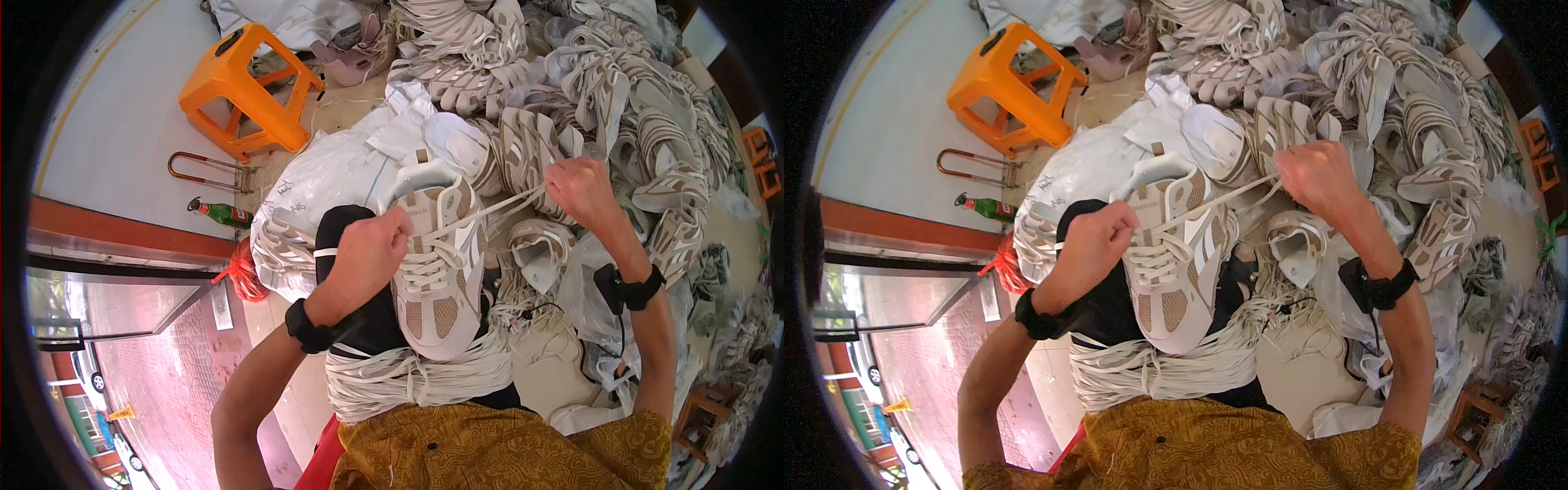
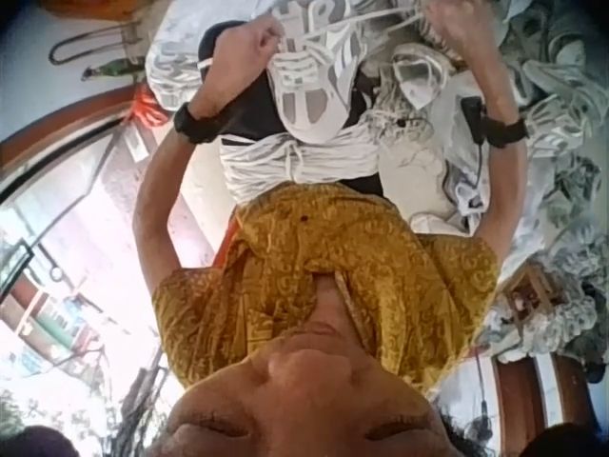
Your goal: Lacing a white sneaker while sitting among a large pile of shoe components.
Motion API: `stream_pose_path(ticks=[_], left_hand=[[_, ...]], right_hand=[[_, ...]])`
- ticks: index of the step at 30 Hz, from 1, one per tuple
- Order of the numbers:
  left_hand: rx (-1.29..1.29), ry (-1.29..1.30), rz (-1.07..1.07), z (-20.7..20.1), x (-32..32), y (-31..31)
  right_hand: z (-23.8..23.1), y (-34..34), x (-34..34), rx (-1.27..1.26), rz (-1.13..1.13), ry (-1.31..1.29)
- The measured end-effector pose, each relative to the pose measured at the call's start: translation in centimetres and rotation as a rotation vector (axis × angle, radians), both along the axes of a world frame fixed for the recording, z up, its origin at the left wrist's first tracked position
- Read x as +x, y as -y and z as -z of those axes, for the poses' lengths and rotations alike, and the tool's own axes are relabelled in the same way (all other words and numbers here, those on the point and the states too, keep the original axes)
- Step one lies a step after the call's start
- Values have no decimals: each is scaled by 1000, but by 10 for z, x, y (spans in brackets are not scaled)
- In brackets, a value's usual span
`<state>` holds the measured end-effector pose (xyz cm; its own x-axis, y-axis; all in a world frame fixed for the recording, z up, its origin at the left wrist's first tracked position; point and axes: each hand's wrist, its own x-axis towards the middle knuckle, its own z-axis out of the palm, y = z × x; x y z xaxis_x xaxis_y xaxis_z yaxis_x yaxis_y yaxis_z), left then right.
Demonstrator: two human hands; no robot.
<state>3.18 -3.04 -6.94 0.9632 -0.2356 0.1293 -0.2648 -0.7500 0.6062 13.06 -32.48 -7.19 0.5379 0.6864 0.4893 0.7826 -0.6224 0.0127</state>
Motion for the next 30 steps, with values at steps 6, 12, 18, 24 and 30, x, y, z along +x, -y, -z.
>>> stream_pose_path(ticks=[6,12,18,24,30], left_hand=[[462,295,200,-15,9,-1],[-107,-291,50,-15,15,-3],[-336,-430,-21,-14,10,-8],[-466,-496,-101,-8,3,-14],[-642,-557,-85,-8,-3,-14]], right_hand=[[2,-1,-2,-82,76,-41],[2,-56,-19,239,-136,-410],[16,-142,-41,279,-127,-554],[30,-149,-53,356,-136,-475],[43,-143,-51,513,-207,-383]])
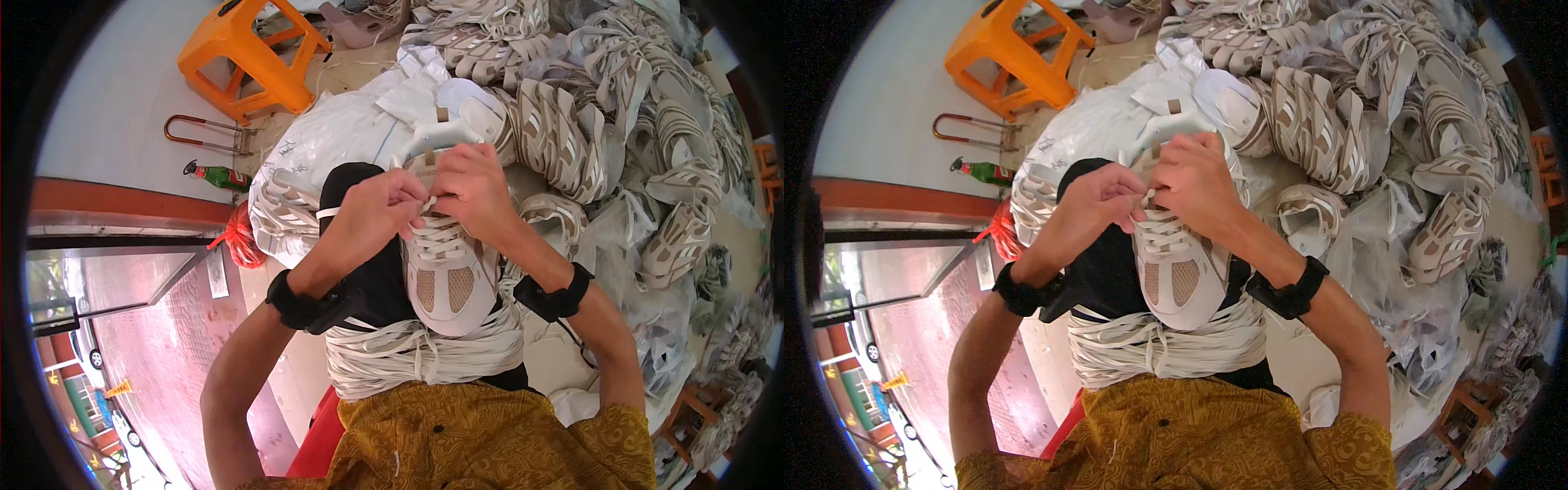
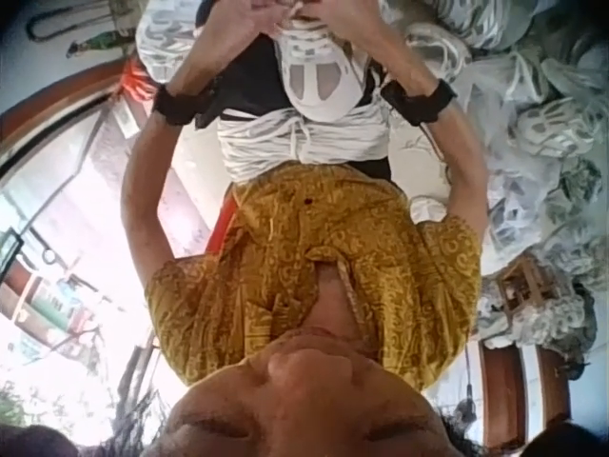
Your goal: Lacing a white sneaker while sitting among a large pile of shoe components.
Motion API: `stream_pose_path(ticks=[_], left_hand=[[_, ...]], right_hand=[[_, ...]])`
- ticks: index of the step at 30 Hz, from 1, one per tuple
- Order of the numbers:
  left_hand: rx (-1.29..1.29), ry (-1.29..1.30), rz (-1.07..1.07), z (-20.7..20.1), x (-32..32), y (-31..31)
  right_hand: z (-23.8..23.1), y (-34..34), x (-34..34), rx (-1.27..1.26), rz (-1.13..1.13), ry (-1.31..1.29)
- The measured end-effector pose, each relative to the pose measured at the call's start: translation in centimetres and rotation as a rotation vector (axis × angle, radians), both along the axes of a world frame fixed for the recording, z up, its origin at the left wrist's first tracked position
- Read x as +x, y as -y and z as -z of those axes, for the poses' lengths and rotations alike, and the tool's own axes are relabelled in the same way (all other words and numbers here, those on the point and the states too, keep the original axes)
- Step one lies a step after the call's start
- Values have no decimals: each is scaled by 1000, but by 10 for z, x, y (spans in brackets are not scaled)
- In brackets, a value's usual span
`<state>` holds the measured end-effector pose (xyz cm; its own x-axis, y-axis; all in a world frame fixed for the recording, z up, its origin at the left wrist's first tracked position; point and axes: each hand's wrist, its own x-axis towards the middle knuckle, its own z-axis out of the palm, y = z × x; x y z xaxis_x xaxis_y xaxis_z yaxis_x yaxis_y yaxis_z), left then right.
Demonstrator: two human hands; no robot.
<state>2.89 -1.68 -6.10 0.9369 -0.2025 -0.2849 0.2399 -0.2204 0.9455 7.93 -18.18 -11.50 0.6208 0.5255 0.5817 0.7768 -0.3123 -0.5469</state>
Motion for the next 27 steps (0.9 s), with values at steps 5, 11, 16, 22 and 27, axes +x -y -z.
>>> stream_pose_path(ticks=[5,11,16,22,27], left_hand=[[148,-8,73,-3,-2,2],[247,-77,148,-7,1,0],[11,-174,163,-6,1,-8],[128,-155,183,-9,2,-5],[152,-149,238,-8,4,-14]], right_hand=[[-8,1,-4,107,48,91],[-14,6,1,41,-18,155],[-11,20,5,-45,-41,68],[-23,24,13,-341,-162,150],[-18,19,16,-442,-188,185]])
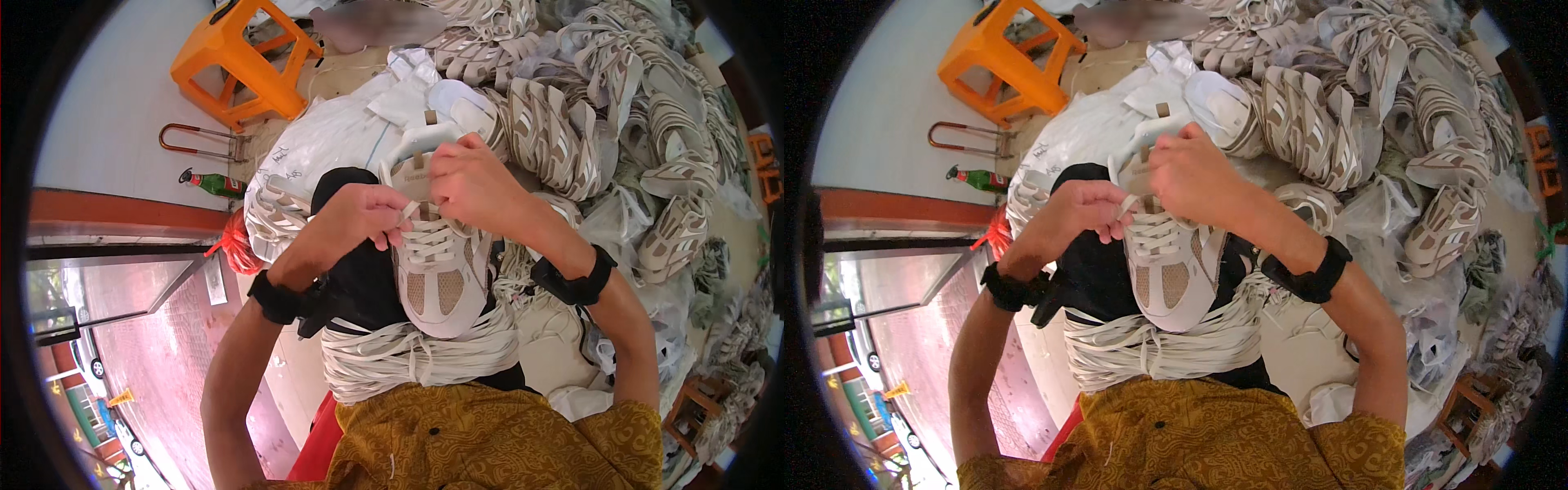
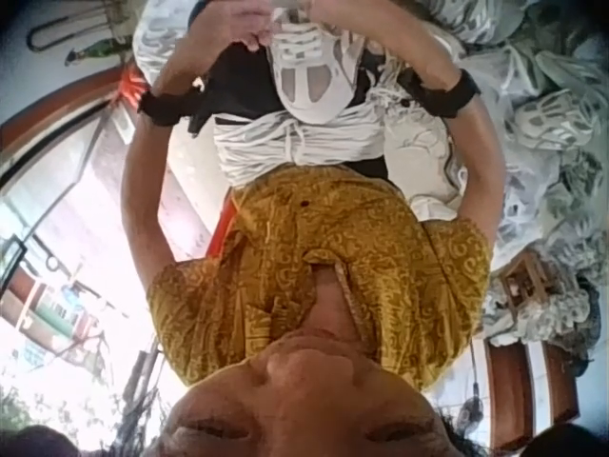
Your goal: Lacing a white sneaker while sitting among a large pile of shoe components.
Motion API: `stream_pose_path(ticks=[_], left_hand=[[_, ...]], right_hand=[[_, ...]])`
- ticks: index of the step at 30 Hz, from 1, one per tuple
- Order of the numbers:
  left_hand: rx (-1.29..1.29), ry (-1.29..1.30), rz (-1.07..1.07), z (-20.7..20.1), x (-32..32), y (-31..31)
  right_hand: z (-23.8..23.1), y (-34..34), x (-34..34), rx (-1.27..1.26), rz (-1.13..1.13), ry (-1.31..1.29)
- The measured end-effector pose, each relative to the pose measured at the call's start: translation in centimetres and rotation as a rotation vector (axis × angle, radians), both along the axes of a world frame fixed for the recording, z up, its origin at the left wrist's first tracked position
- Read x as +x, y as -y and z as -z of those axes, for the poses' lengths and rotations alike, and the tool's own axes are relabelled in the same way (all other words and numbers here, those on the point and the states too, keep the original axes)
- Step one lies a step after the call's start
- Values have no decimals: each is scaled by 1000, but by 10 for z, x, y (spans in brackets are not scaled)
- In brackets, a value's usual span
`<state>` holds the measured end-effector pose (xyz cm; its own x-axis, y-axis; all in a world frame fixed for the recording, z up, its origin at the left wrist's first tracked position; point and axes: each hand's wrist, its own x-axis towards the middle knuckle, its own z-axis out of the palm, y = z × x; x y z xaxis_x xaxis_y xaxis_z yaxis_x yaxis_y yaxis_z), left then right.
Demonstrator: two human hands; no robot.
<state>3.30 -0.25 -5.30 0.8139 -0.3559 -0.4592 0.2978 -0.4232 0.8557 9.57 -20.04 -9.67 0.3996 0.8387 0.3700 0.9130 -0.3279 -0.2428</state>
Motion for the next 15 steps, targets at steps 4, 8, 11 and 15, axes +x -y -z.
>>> stream_pose_path(ticks=[4,8,11,15], left_hand=[[-301,-180,-135,3,6,-5],[-205,-100,-10,-7,14,2],[-161,-12,-7,-12,16,9],[-166,55,-106,-16,13,-7]], right_hand=[[-5,-2,-1,118,83,-251],[-13,-17,1,162,109,-345],[3,-13,11,212,91,-405],[15,-13,10,409,86,-449]])
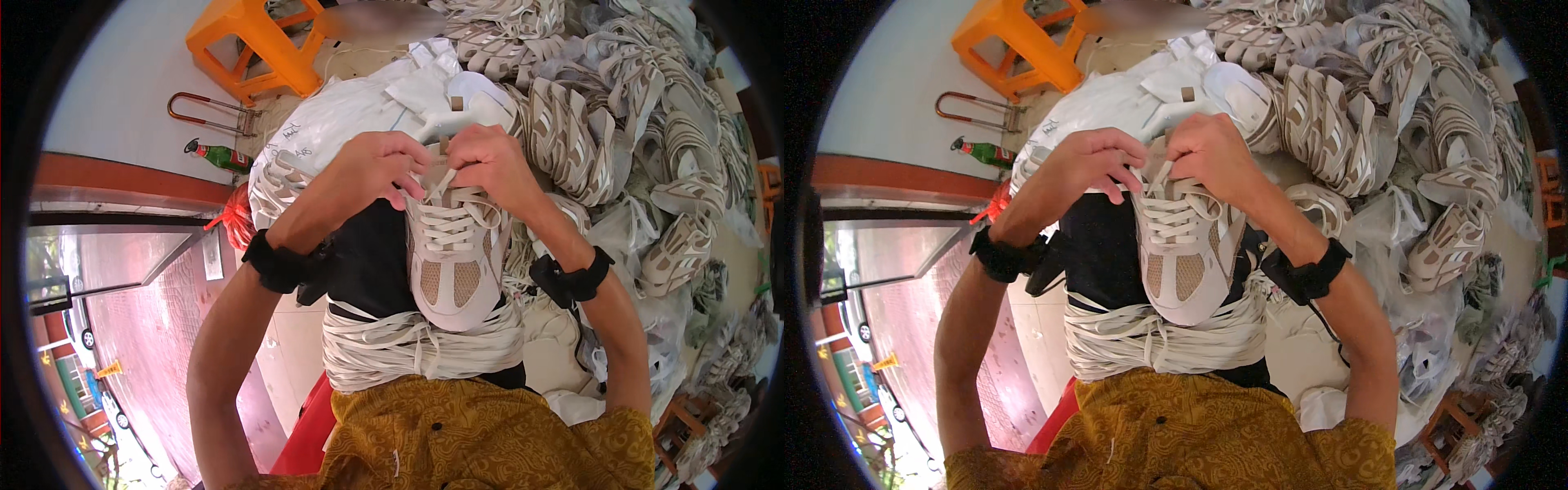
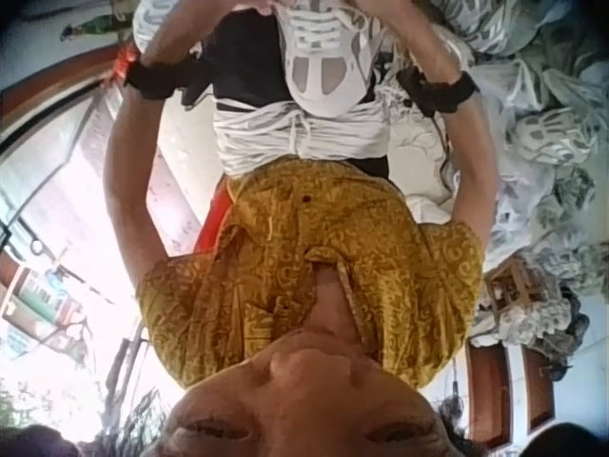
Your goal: Lacing a white sneaker while sitting among a large pile of shoe components.
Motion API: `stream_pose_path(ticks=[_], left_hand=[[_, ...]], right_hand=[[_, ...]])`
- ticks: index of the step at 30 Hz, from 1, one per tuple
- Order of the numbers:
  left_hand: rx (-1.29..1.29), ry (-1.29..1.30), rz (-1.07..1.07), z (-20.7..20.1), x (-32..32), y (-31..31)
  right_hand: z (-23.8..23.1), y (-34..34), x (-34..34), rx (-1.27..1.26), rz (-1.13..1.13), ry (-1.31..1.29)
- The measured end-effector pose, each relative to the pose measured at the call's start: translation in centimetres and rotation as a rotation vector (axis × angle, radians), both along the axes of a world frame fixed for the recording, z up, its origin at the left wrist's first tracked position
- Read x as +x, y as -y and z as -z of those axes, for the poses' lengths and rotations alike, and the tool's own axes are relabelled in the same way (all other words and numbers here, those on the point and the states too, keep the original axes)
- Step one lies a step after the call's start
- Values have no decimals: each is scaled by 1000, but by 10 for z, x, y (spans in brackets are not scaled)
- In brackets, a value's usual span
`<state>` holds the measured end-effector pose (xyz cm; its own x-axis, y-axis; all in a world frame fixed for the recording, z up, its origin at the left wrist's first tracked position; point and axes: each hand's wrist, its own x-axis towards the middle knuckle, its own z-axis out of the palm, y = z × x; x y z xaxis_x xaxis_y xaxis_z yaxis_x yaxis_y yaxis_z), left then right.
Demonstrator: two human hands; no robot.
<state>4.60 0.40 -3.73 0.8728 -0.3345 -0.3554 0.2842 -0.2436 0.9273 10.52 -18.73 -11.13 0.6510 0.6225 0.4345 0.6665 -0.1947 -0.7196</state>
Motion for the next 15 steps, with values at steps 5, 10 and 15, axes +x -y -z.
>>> stream_pose_path(ticks=[5,10,15], left_hand=[[82,70,-169,2,-9,-5],[296,202,-53,11,-15,22],[451,367,-47,18,-8,27]], right_hand=[[5,1,-7,51,61,-58],[-2,3,-13,12,144,70],[-6,-4,-11,5,147,174]])
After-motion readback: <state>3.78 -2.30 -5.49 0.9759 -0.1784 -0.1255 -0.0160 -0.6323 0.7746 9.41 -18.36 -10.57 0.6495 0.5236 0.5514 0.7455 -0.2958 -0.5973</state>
